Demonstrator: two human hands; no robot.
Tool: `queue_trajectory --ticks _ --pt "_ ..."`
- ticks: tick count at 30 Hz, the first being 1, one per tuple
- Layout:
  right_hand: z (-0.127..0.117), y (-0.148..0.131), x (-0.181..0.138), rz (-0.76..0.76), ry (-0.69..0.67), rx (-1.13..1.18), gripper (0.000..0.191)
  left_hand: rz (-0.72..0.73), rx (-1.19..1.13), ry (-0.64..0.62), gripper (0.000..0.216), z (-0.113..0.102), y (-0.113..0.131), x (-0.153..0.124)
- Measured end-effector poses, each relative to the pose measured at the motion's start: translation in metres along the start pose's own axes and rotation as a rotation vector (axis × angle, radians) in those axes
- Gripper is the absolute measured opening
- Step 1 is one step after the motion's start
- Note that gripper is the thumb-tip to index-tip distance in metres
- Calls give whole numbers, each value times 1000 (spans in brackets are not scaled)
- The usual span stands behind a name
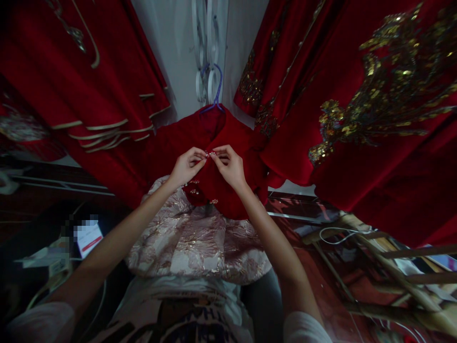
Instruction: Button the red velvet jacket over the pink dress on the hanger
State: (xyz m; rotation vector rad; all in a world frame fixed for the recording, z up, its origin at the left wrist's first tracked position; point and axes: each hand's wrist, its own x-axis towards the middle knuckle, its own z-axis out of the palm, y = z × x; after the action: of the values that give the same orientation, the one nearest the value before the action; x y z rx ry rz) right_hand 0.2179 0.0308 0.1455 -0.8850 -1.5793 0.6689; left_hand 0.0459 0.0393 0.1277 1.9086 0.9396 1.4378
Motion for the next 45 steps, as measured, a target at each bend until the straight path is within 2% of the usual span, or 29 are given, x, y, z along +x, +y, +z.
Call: queue_trajectory --ticks 9,13,27,31,33,36,40,42,45 --pt "9 -3 -8 1 114 9 25 64 165 8 11 0 13 5" --pt "7 2 -8 20 83 70 33 67 145 -9 8 3 13 8" --pt "4 10 -6 48 21 101 36 157 246 -73 6 -4 18 8" --pt "4 12 -5 42 -2 68 37 193 315 -85 5 3 19 8" --pt "6 13 -6 39 6 64 40 143 248 -65 8 12 16 6" --pt "9 15 -12 22 1 70 50 -24 -75 -94 22 25 9 -1" --pt "9 19 -25 -28 -84 11 81 -203 -467 -188 38 29 2 -12" --pt "4 22 -32 -77 -131 -16 93 -245 -539 -220 44 26 4 -14" --pt "-13 28 -40 -50 -165 -93 87 -278 -562 -248 47 19 7 -16"
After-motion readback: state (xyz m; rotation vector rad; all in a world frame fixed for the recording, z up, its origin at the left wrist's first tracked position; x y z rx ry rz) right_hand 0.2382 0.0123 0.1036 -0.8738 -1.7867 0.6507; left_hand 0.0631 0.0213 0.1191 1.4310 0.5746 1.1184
